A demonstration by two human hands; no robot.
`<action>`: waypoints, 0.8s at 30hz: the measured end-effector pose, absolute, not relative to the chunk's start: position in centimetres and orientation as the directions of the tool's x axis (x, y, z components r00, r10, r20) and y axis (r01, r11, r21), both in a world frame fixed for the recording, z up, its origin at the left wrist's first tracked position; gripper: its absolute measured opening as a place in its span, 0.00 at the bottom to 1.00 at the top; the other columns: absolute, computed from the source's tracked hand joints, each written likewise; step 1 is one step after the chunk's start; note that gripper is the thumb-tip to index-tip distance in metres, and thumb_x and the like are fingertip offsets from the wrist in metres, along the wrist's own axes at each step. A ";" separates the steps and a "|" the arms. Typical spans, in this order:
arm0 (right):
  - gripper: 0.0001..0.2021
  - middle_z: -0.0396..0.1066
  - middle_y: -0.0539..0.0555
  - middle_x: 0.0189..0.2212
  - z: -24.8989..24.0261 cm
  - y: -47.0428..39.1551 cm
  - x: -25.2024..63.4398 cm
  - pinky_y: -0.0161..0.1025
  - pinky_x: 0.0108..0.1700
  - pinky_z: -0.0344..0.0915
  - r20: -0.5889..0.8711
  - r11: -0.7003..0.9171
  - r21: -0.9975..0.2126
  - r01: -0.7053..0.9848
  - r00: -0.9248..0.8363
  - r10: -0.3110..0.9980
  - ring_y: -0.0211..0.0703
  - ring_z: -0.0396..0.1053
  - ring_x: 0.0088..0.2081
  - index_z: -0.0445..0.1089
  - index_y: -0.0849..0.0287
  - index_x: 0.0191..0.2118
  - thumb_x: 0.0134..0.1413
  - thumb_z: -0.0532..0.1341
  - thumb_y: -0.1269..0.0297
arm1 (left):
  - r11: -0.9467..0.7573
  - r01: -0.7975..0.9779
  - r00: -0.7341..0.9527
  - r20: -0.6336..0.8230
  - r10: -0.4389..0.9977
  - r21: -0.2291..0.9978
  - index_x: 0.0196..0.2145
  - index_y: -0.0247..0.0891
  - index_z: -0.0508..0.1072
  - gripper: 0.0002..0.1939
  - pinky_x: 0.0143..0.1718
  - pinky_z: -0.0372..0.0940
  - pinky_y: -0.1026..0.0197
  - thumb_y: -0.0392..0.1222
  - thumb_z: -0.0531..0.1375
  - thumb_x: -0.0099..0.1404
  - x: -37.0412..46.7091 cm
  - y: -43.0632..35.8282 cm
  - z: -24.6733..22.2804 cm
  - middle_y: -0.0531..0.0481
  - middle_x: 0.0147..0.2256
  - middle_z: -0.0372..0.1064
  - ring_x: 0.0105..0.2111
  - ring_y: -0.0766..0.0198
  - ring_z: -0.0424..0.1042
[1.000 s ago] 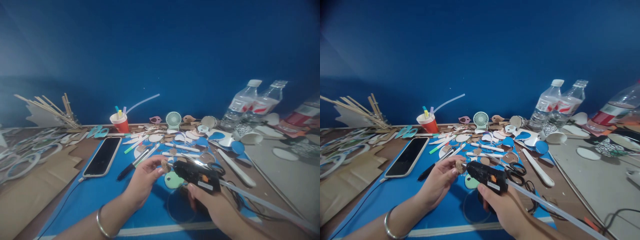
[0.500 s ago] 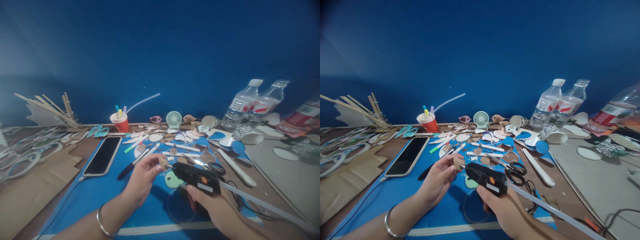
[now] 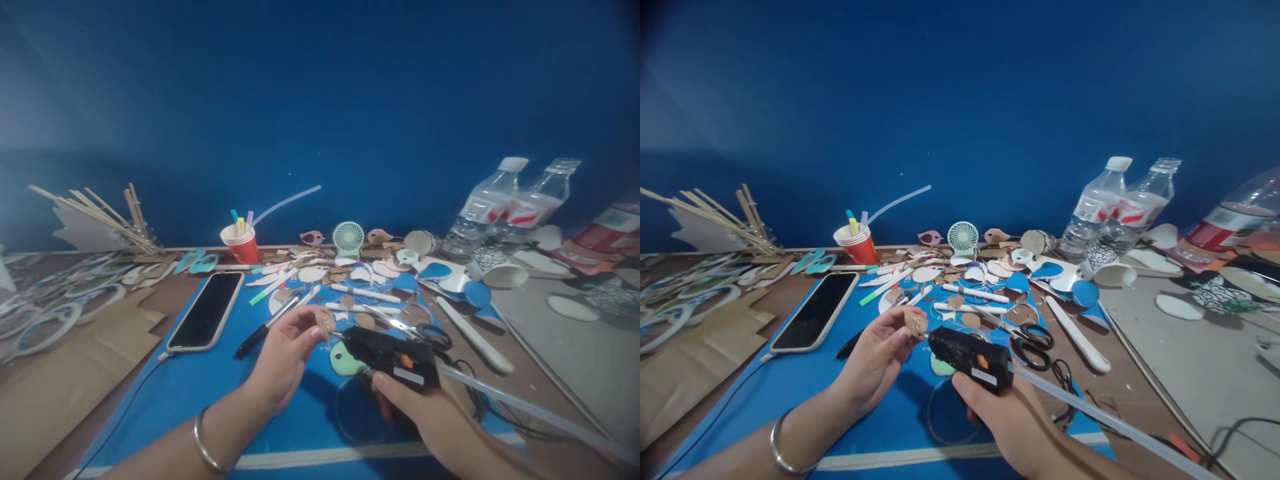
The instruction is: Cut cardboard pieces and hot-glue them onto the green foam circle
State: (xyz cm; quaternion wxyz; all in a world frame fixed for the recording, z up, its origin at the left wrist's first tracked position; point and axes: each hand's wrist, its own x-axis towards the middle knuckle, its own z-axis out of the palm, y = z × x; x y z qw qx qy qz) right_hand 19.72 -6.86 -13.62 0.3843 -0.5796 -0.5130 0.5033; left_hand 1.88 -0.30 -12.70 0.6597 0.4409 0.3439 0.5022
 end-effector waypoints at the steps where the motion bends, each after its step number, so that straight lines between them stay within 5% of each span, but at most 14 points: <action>1: 0.16 0.66 0.50 0.17 -13.7 -6.9 19.7 0.37 0.28 0.61 -0.202 -0.191 -0.959 0.208 -0.034 0.979 0.41 0.65 0.23 0.66 0.60 0.19 0.50 0.57 0.54 | 0.107 -0.364 0.255 -0.012 0.967 0.925 0.34 0.39 0.73 0.08 0.35 0.61 0.66 0.36 0.63 0.53 1.9 -0.3 -12.7 0.52 0.31 0.69 0.32 0.68 0.65; 16: 0.19 0.67 0.52 0.17 -12.9 -6.4 19.8 0.37 0.29 0.62 -0.076 -0.083 -0.981 0.178 0.043 0.996 0.42 0.65 0.24 0.65 0.59 0.15 0.52 0.55 0.54 | 0.088 -0.419 0.122 -0.040 0.992 0.904 0.35 0.39 0.73 0.09 0.36 0.62 0.66 0.36 0.63 0.53 1.6 0.3 -12.5 0.51 0.35 0.69 0.35 0.68 0.67; 21: 0.09 0.67 0.49 0.16 -12.9 -5.3 19.4 0.38 0.27 0.63 -0.168 -0.150 -0.978 -0.142 0.122 0.978 0.41 0.65 0.22 0.68 0.60 0.28 0.44 0.62 0.59 | 0.125 -0.436 0.132 -0.073 0.988 0.891 0.34 0.38 0.73 0.09 0.36 0.63 0.66 0.36 0.64 0.52 2.1 -0.4 -12.2 0.51 0.35 0.69 0.34 0.68 0.67; 24: 0.15 0.70 0.48 0.22 -12.9 -5.1 18.8 0.37 0.27 0.64 -0.217 -0.147 -0.928 -0.342 0.177 0.960 0.38 0.65 0.22 0.66 0.59 0.32 0.34 0.68 0.65 | 0.217 -0.451 0.203 -0.138 0.970 0.866 0.34 0.38 0.72 0.07 0.37 0.62 0.67 0.36 0.62 0.54 2.8 -1.7 -11.9 0.51 0.35 0.69 0.35 0.68 0.67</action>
